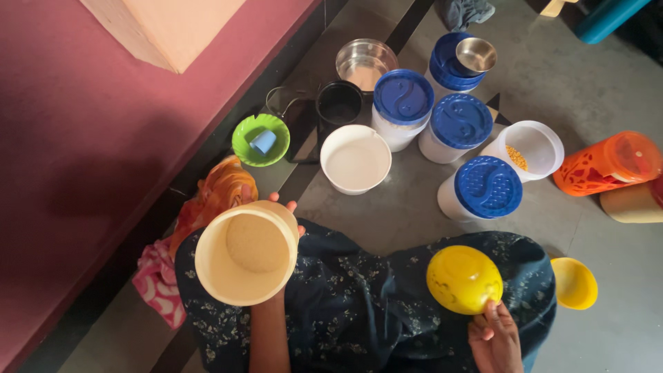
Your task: The person sits on the floor and transfers a white granular substance from a yellow container into a white bowl using their hand. They then place a blue lid on the white bowl and set it aside.
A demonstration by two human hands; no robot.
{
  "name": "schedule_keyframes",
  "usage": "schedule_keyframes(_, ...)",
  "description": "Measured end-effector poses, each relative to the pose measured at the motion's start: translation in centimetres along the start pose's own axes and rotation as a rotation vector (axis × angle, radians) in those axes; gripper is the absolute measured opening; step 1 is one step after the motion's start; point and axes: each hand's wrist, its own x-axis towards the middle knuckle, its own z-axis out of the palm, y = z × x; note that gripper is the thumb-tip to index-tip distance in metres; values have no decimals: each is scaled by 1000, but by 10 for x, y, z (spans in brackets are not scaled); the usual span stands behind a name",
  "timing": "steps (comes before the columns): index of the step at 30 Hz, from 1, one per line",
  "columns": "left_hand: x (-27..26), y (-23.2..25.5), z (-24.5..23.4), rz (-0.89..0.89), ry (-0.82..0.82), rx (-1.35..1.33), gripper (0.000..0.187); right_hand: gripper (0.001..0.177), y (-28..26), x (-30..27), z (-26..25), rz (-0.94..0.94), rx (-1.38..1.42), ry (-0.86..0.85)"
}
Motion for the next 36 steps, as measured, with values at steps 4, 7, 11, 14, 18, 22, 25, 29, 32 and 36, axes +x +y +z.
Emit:
schedule_keyframes(4,2,0,-4,-42,8,-58,73,29,6,-4,-32,-113,105,-237)
schedule_keyframes(7,7,-4,-5,-55,-68,-47,78,22,3,-5,-24,-140,3,-101)
schedule_keyframes(11,4,-8,-12,5,80,179,75,16,-18,-3,17,-170,-145,-23)
schedule_keyframes(14,-2,-10,-16,92,278,393,71,20,-31,-1,66,-222,-492,1)
schedule_keyframes(18,0,-9,-19,175,601,553,63,17,-12,42,147,-594,-1331,-151)
schedule_keyframes(22,3,-9,-23,102,612,533,64,5,13,63,185,-953,-1846,-423)
schedule_keyframes(25,0,-7,-28,105,604,546,60,11,23,65,185,-953,-1881,-412)
schedule_keyframes(29,2,-8,-40,134,551,551,50,9,28,67,175,-945,-1911,-392)
schedule_keyframes(32,5,-10,-41,64,552,508,58,8,33,69,171,-927,-1939,-384)
schedule_keyframes(36,7,-15,-36,27,526,572,64,9,35,71,169,-895,-1976,-398)
